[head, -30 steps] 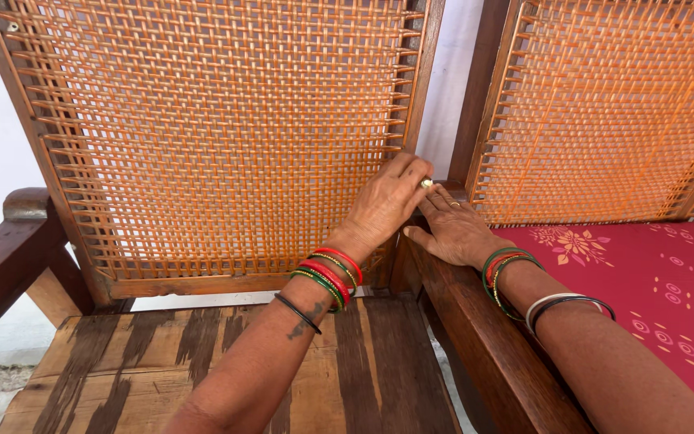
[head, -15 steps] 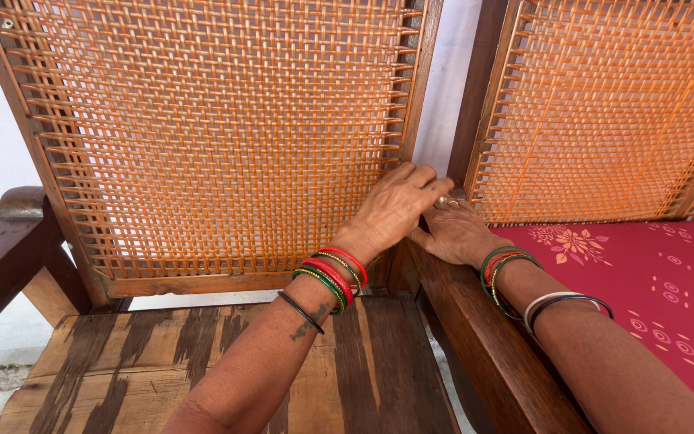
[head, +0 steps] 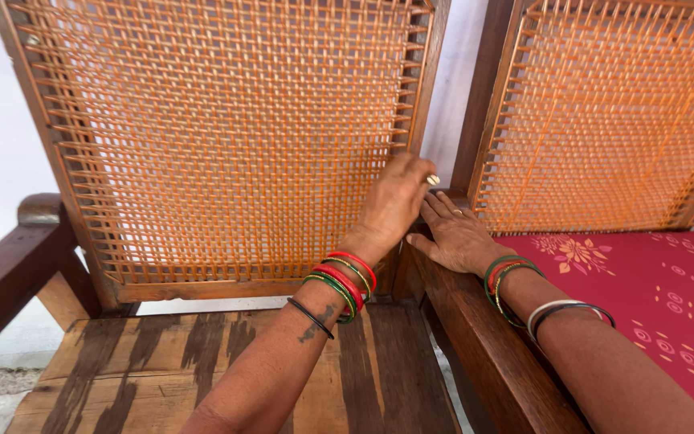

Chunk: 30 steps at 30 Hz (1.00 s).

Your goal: The person unwraps a cushion and places it on a wooden chair. They then use a screwdriver to tighten screws on the chair's armrest and backrest, securing the woven cane panel.

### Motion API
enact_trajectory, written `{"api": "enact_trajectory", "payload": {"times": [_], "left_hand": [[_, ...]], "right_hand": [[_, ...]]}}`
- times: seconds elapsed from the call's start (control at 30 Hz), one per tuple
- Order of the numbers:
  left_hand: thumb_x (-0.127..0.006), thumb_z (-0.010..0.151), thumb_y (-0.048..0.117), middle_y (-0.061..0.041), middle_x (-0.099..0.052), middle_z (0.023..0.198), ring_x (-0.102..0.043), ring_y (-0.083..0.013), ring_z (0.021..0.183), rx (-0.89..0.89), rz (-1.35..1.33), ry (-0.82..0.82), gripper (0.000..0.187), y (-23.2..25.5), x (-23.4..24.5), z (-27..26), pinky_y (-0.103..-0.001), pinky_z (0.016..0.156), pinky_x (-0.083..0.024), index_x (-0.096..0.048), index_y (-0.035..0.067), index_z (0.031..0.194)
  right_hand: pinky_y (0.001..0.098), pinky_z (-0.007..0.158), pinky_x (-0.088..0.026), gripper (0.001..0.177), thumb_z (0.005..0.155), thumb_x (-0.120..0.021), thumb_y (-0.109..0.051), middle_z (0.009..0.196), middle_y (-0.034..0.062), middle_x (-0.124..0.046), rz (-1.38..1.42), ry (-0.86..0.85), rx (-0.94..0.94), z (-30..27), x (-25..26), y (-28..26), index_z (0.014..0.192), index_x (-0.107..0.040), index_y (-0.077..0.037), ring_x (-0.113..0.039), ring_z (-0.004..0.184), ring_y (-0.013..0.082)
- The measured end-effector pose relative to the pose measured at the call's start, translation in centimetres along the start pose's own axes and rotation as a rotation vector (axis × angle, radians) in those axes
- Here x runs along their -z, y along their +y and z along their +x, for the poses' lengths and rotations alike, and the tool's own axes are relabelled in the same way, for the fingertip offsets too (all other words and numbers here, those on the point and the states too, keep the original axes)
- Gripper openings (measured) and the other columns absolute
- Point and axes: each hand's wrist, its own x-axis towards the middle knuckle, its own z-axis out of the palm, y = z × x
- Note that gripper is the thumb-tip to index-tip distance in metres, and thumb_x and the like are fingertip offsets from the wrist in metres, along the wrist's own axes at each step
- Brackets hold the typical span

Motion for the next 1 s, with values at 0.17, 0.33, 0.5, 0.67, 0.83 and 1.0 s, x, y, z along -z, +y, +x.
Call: {"api": "enact_trajectory", "payload": {"times": [0.17,0.33,0.5,0.67,0.83,1.0], "left_hand": [[-0.07,0.072,-0.005,-0.012,-0.059,0.113,-0.06,-0.034,0.111,-0.245,0.164,-0.25,0.049,0.5,0.7,-0.5,-0.042,0.098,-0.053,-0.063,0.007,0.12],[-0.069,0.074,-0.004,-0.009,-0.062,0.116,-0.06,-0.0312,0.112,-0.242,0.211,-0.348,0.05,0.7,0.5,0.0,-0.04,0.101,-0.053,-0.064,0.011,0.121],[-0.066,0.092,0.002,-0.01,-0.064,0.119,-0.068,-0.0309,0.107,-0.012,-0.127,-0.066,0.03,0.0,1.4,0.8,-0.041,0.094,-0.059,-0.064,0.009,0.121],[-0.07,0.096,0.009,-0.012,-0.067,0.112,-0.071,-0.0304,0.1,0.011,-0.133,0.094,0.018,0.4,2.2,1.2,-0.04,0.086,-0.06,-0.064,0.007,0.113],[-0.07,0.098,0.009,-0.007,-0.07,0.11,-0.073,-0.0159,0.095,0.234,-0.387,0.327,0.018,-0.5,4.5,2.4,-0.03,0.081,-0.062,-0.064,0.007,0.115],[-0.071,0.098,0.006,-0.005,-0.075,0.101,-0.071,-0.0118,0.089,0.257,-0.448,0.316,0.019,-0.9,5.3,3.1,-0.027,0.079,-0.061,-0.066,0.006,0.117]], "right_hand": [[0.0493,0.127,-0.024,0.079,0.099,-0.041,-0.063,0.163,0.0177,-0.031,-0.04,-0.04,-0.022,-0.5,0.9,-0.6,0.153,-0.038,-0.006,-0.025,0.154,0.0316],[0.0459,0.129,-0.034,0.079,0.102,-0.038,-0.066,0.152,0.0175,-0.057,-0.062,-0.138,-0.074,-0.5,0.9,-0.4,0.149,-0.051,-0.004,-0.046,0.149,0.0288],[0.0518,0.121,-0.023,0.087,0.095,-0.046,-0.064,0.165,0.0179,-0.022,0.015,0.086,0.049,0.2,-0.4,0.3,0.155,-0.029,-0.004,-0.015,0.155,0.0313],[0.0525,0.122,-0.024,0.089,0.094,-0.045,-0.065,0.167,0.015,-0.021,0.004,0.066,0.022,0.4,-0.9,0.7,0.158,-0.026,-0.006,-0.014,0.156,0.0293],[0.0495,0.118,-0.03,0.081,0.097,-0.044,-0.061,0.163,0.0155,-0.028,-0.017,0.131,0.051,-0.1,0.1,0.0,0.153,-0.032,-0.004,-0.022,0.153,0.0301],[0.0467,0.111,-0.046,0.062,0.101,-0.045,-0.048,0.145,0.0165,-0.055,0.038,0.309,0.004,0.2,1.8,0.0,0.147,-0.047,-0.006,-0.055,0.134,0.0344]]}}
